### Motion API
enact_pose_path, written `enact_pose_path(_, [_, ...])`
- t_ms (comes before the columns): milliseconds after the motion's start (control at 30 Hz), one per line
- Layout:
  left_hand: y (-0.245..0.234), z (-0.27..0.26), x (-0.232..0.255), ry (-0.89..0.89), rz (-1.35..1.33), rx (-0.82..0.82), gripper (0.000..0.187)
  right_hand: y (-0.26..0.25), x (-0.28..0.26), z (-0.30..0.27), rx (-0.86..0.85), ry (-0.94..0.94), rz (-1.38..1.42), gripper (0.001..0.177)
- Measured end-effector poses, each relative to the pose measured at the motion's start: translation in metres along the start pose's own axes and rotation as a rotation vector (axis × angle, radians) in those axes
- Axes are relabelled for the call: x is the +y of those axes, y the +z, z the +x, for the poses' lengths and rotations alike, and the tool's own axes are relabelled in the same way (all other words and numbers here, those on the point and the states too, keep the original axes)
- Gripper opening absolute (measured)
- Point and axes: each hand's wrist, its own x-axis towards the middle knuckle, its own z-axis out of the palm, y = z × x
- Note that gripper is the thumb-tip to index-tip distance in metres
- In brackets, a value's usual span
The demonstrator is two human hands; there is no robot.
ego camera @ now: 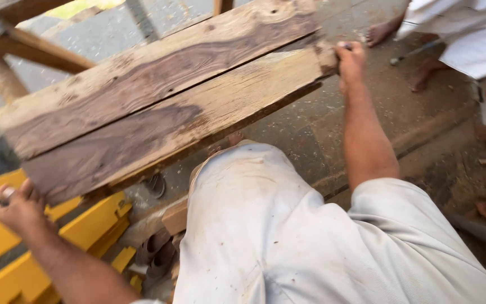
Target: Using a square and a pencil to mark lines on a wooden plank.
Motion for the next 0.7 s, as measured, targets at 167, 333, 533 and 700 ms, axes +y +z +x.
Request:
enact_pose_path(167, [-0.007,-0.048,-0.017,-0.220,0.121,0.166,0.025,0.014,0.029,-0.023,-0.258,0.188,0.512,0.042])
enact_pose_path(333, [0.008,-0.088,-0.009,-0.314,-0.200,0.049,0.047,0.006,0.061,-0.008,-0.314,0.261,0.842,0.062])
enact_pose_path(533, [0.016,-0.079,-0.025,-0.171,-0.453,-0.052,0.041,0.013,0.062,0.000,-0.410,0.150,0.754,0.033])
enact_pose_path(700, [0.024,-0.086,-0.001,-0.137,-0.674,-0.115,0.041,0.012,0.048,-0.007,-0.108,0.189,0.867,0.030])
